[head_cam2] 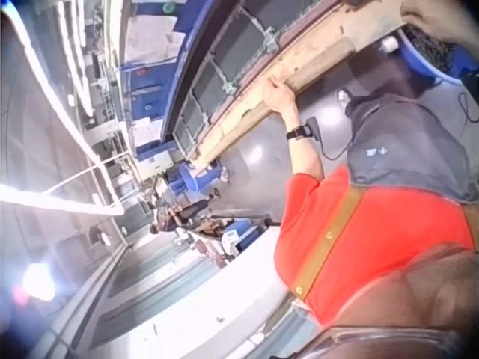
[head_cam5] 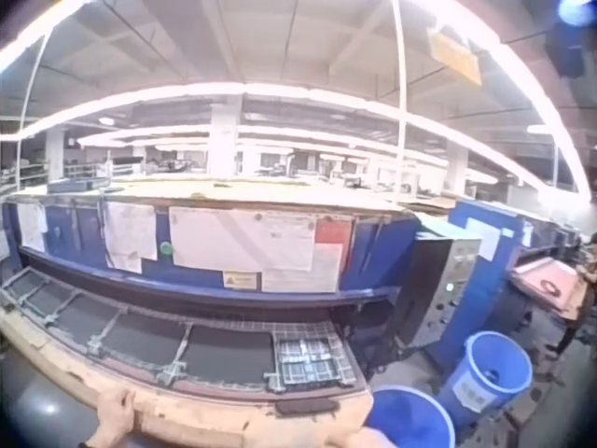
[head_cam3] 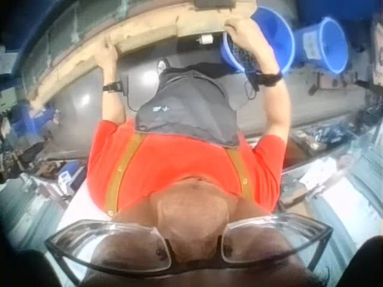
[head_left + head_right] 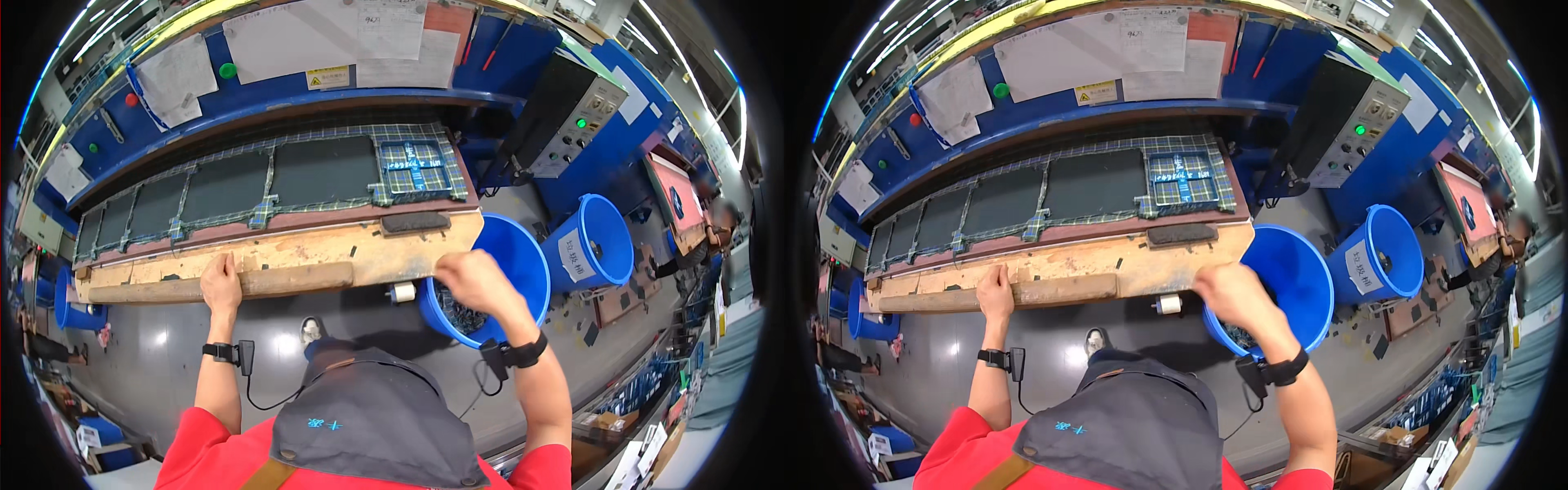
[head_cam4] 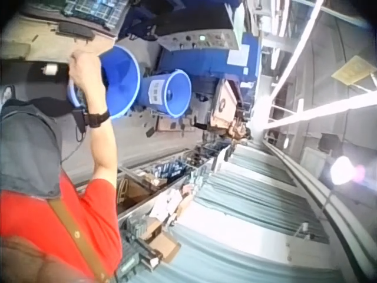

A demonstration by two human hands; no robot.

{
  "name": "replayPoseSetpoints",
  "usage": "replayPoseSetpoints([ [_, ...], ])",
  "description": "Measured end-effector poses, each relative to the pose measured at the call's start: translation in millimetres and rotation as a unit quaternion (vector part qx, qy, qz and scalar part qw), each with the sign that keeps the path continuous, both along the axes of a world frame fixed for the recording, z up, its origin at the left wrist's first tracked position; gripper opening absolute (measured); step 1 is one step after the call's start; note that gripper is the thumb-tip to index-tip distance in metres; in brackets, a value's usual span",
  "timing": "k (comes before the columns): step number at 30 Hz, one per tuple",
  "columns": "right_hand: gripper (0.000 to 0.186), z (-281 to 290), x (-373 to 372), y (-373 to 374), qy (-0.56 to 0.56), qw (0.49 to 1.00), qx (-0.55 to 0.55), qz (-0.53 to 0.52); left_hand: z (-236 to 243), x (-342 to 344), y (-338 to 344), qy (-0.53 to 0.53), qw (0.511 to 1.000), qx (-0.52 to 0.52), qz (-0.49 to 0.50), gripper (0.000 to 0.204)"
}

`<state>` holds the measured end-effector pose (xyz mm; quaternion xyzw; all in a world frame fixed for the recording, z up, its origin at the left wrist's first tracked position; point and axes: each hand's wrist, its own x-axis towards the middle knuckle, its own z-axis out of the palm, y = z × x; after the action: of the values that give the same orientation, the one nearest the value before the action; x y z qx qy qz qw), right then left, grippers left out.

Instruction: The recorder uses a calculator to check dimensions, writes on a sticky note, and then uses a metal mold and a mallet to die-cut fabric on a large industrial cutting machine.

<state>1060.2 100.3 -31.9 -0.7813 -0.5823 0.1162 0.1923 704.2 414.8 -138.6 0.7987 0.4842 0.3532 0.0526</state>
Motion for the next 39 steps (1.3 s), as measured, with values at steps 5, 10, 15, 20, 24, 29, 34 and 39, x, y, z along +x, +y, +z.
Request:
replayPoseSetpoints([
  [5,0.016,3,63,47,0.028,0.994,0.087,-0.059,4,1,8,-0.007,0.999,-0.039,-0.011,0.018],
  [10,0.016,7,91,108,0.024,0.998,0.024,-0.050,-4,-11,36,-0.014,0.995,-0.100,0.014,0.026],
  [15,0.013,13,141,154,-0.068,0.996,0.057,-0.004,73,84,60,-0.088,0.962,-0.246,-0.080,0.020],
  [20,0.016,-21,148,210,-0.110,0.989,0.101,0.013,109,267,65,0.015,0.905,-0.143,-0.401,0.022],
  [24,0.016,-58,136,226,-0.078,0.991,0.110,0.006,50,363,88,0.107,0.856,-0.046,-0.504,0.029],
  [29,0.013,-68,132,230,-0.060,0.988,0.140,-0.004,20,401,98,0.183,0.828,-0.013,-0.530,0.039],
  [34,0.013,-79,132,230,-0.032,0.976,0.213,-0.026,15,402,94,0.231,0.835,0.055,-0.497,0.045],
  [39,0.013,-87,137,238,-0.017,0.974,0.224,0.001,11,405,98,0.267,0.832,0.058,-0.482,0.047],
])
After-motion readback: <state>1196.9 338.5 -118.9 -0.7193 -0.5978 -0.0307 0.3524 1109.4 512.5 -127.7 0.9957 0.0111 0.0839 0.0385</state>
